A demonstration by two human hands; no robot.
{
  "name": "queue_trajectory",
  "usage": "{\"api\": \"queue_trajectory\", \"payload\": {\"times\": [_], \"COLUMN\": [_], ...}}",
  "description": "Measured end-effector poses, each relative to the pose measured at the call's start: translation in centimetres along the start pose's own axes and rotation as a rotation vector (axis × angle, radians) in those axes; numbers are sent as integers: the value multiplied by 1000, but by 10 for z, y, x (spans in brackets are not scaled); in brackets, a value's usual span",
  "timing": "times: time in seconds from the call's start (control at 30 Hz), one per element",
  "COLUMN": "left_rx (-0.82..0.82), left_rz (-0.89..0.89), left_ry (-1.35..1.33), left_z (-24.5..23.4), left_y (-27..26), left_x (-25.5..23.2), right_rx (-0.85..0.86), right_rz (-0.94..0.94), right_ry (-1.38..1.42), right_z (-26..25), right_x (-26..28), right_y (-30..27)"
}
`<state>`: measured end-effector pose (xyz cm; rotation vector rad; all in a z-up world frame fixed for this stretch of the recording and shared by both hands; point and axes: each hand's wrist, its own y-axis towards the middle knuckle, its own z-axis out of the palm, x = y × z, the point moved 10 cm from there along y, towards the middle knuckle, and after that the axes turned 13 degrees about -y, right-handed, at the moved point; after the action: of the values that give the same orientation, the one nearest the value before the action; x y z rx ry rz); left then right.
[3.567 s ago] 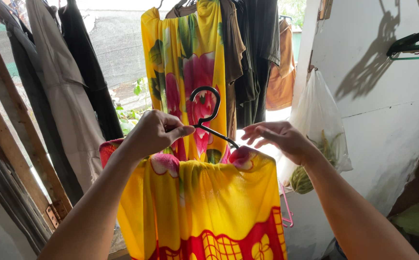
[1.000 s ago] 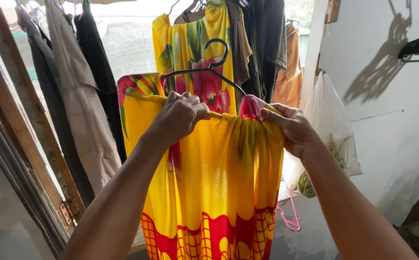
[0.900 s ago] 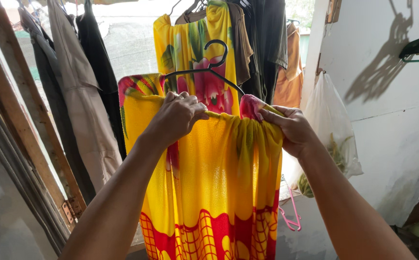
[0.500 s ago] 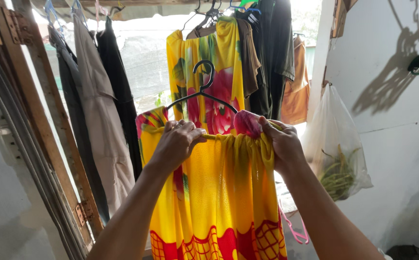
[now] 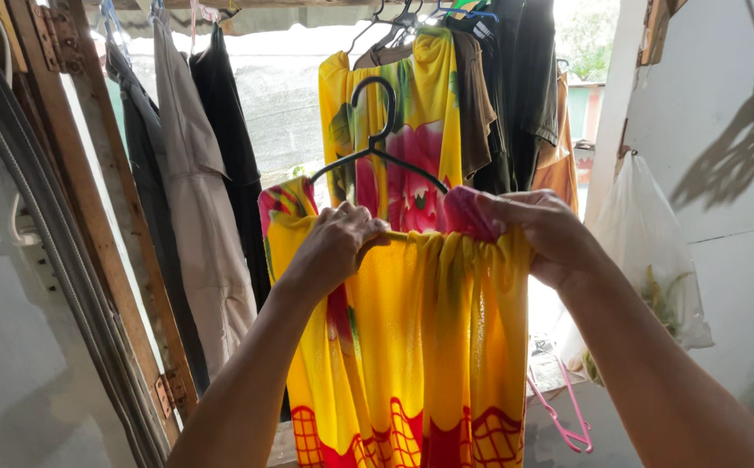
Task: The person hangs a brown t-shirt on a hanger and places it on a clothesline. Then, they take a colorful towel from a bucket, place it on a hanger, and hang it on the same line.
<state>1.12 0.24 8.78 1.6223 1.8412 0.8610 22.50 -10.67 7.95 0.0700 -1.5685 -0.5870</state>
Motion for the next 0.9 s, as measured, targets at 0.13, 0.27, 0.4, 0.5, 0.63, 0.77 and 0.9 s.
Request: {"api": "queue_trajectory", "payload": {"times": [0.13,0.27,0.4,0.5,0.63,0.77,0.9], "left_rx": [-415,-608,-137,326,493,310,87], "left_rz": [-7,-471,-983,-1013,-891,-889,-922], "left_ry": [11,-466,-1020,-1281,-1457,-1418,-1537], "left_z": [-39,-36,83,162,189,174,141], "left_y": [-11,-83,-185,-226,-224,-187,-134], "left_x": [42,169,238,226,211,207,211], "right_rx": [-90,-257,-280,-304,-316,-325,-304], "right_rz": [-108,-88,-129,-177,-184,-251,-321], "right_ry": [70,140,165,194,223,182,287], "right_z": [6,15,43,63,86,103,116], "right_x": [25,31,43,51,46,37,26], "right_y": [13,24,42,59,87,120,156]}}
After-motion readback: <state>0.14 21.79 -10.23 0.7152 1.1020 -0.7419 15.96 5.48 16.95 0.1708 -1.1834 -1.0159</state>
